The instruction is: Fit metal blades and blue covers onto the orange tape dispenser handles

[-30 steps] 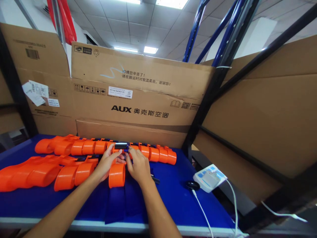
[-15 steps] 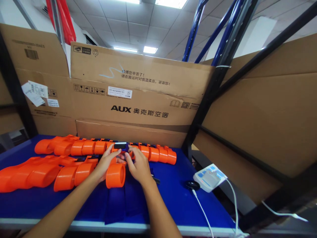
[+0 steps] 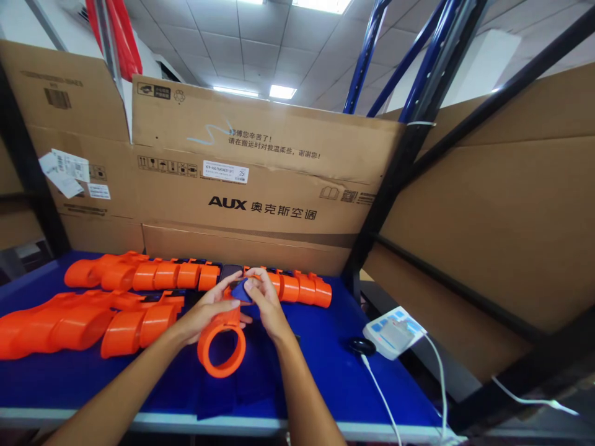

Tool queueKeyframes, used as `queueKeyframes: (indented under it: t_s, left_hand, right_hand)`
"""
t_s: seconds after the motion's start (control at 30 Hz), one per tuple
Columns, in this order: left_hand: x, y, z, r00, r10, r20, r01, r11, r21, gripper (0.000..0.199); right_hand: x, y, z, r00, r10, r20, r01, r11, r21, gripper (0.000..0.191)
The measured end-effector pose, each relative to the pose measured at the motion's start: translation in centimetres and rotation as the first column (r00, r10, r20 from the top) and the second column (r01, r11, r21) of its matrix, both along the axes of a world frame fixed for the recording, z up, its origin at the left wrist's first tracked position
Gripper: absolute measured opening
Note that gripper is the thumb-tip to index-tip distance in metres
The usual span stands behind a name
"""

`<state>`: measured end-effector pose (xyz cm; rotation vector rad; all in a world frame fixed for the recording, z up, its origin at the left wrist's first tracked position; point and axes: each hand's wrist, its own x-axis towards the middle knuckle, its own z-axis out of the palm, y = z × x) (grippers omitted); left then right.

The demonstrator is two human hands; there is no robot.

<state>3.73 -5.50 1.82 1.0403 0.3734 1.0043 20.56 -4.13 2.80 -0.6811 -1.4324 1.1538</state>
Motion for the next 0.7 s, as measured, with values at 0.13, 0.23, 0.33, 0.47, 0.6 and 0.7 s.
queueKeyframes:
  t_s: [0.13, 0.23, 0.33, 0.47, 0.6, 0.7]
  left_hand:
    - [0.1, 0.5, -0.1, 0.997, 0.031, -0.077, -0.026, 0.998, 0.054, 0.065]
    - [0.2, 1.1, -0.2, 0.993, 0.056, -0.101, -0.051, 0.998, 0.045, 0.061]
    - [0.2, 1.3, -0.1, 0.990, 0.107, -0.094, -0.102, 0.993, 0.060, 0.060]
    - [0.1, 1.1, 0.1, 0.986, 0.149, -0.082, -0.145, 0.988, 0.047, 0.059]
    - [-0.2, 1.7, -0.2, 0.980, 0.195, -0.045, -0.198, 0.978, -0.063, 0.058]
    - [-0.8, 2.4, -0.2, 0.972, 0.228, 0.052, -0.217, 0.961, -0.170, 0.057]
  right_hand:
    - [-0.4, 0.4, -0.4, 0.995, -0.047, 0.089, 0.043, 0.998, 0.044, 0.034]
    - [-0.6, 0.6, -0.6, 0.990, -0.070, 0.125, 0.059, 0.994, 0.093, 0.033]
    - [-0.7, 0.6, -0.6, 0.986, -0.081, 0.144, 0.062, 0.989, 0.133, 0.032]
    - [-0.7, 0.7, -0.6, 0.970, -0.134, 0.205, 0.097, 0.978, 0.183, 0.031]
    - [-0.2, 1.3, -0.9, 0.927, -0.278, 0.251, 0.233, 0.953, 0.197, 0.040]
    - [0.4, 1.2, -1.1, 0.847, -0.327, 0.419, 0.238, 0.938, 0.251, 0.037]
